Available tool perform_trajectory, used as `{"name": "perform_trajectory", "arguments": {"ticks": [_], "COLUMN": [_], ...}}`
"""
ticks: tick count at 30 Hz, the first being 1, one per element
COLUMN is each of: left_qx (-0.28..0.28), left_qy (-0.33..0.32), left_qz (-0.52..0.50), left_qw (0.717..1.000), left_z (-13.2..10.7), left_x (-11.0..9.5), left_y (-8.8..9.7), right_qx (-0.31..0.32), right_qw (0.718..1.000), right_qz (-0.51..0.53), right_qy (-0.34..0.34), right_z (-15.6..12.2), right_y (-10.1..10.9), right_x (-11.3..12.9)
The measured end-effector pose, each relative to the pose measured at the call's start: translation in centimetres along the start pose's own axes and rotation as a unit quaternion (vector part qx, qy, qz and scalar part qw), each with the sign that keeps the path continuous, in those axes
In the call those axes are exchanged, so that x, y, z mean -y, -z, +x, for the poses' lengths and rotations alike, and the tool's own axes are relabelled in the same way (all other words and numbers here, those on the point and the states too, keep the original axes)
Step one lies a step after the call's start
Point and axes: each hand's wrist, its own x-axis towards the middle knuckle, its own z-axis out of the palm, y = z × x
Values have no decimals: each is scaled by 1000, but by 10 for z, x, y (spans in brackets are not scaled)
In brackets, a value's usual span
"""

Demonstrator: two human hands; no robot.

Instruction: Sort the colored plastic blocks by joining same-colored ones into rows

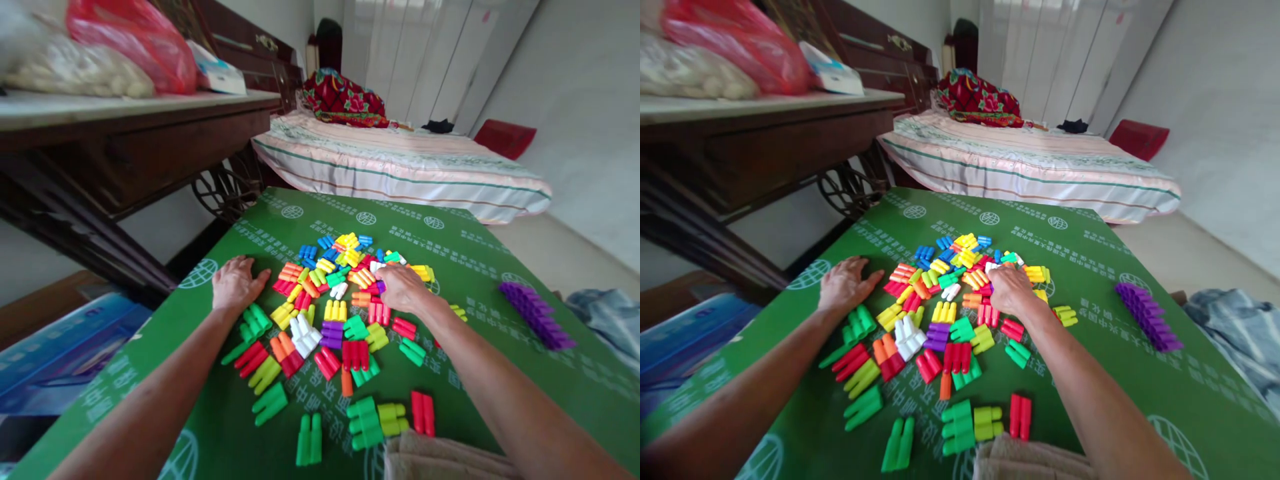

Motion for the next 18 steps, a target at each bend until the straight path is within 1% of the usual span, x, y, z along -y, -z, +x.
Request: {"name": "perform_trajectory", "arguments": {"ticks": [4,7,11,14,16,18], "left_qx": [-3,-10,-13,-10,-7,-2], "left_qy": [5,11,20,36,47,53], "left_qz": [-10,-26,-60,-93,-121,-154], "left_qw": [1000,1000,998,995,992,987], "left_z": [1,2,6,9,11,11], "left_x": [2,5,7,8,8,7], "left_y": [-3,-6,-7,-4,2,12], "right_qx": [36,53,55,21,-28,-85], "right_qw": [998,996,995,999,999,996], "right_qz": [-17,-33,-33,-25,-7,19], "right_qy": [-52,-68,-75,-44,-25,-21], "right_z": [3,7,4,-8,-18,-31], "right_y": [2,2,2,0,-4,-8], "right_x": [4,7,11,10,6,1]}}
